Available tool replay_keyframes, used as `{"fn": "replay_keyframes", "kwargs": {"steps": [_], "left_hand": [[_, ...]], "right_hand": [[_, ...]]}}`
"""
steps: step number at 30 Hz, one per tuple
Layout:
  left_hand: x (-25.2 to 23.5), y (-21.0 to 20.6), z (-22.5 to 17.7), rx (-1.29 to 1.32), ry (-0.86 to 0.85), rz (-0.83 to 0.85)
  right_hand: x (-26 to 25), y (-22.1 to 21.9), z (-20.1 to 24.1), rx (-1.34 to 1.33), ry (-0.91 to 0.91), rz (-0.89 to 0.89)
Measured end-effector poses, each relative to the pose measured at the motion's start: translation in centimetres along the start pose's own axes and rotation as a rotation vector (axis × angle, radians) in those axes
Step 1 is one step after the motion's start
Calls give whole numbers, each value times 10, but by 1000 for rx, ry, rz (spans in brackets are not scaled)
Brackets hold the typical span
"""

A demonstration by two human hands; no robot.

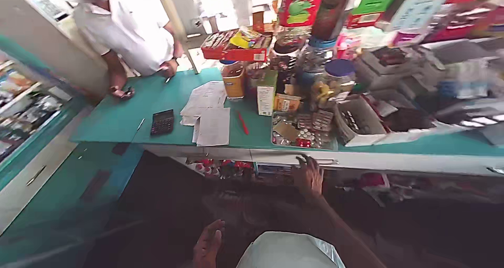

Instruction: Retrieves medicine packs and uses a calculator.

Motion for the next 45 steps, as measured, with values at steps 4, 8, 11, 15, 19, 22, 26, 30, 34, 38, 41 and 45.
{"fn": "replay_keyframes", "kwargs": {"steps": [4, 8, 11, 15, 19, 22, 26, 30, 34, 38, 41, 45], "left_hand": [[-48, -11, 10, -27, -41, 234], [-80, -61, 11, -71, -147, 450], [-102, -89, 10, -146, -213, 477], [-124, -110, 32, -258, -250, 404], [-124, -124, 42, -511, -395, 435], [-99, -122, 33, -572, -462, 464], [-59, -102, 42, -452, -448, 473], [-36, -90, 46, -462, -316, 502], [-25, -85, 47, -466, -303, 504], [-22, -84, 47, -476, -283, 497], [-22, -83, 49, -469, -284, 481], [-22, -82, 53, -453, -300, 462]], "right_hand": [[-30, -15, -56, 174, -135, 158], [-27, -13, -60, 161, -191, 322], [-3, -13, -66, 96, -226, 286], [52, -13, -90, -27, -176, 229], [110, -1, -92, 51, -144, 520], [145, 55, -58, -15, -164, 750], [133, 101, -9, -328, -34, 609], [100, 64, 33, -225, -19, 484], [91, -3, 68, -38, -47, 611], [92, -33, 81, 260, -69, 750], [87, -38, 80, 307, -71, 778], [68, 40, 72, 65, -79, 522]]}}
Point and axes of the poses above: each hand's wrist, its own x-axis away from the middle knuckle, its own y-axis out of the back of the hand, z = x × y, the point moved 9 cm from there along -x, towards the middle knuckle, and after that the axes turned 12 degrees about -y, right-handed, at the moved point
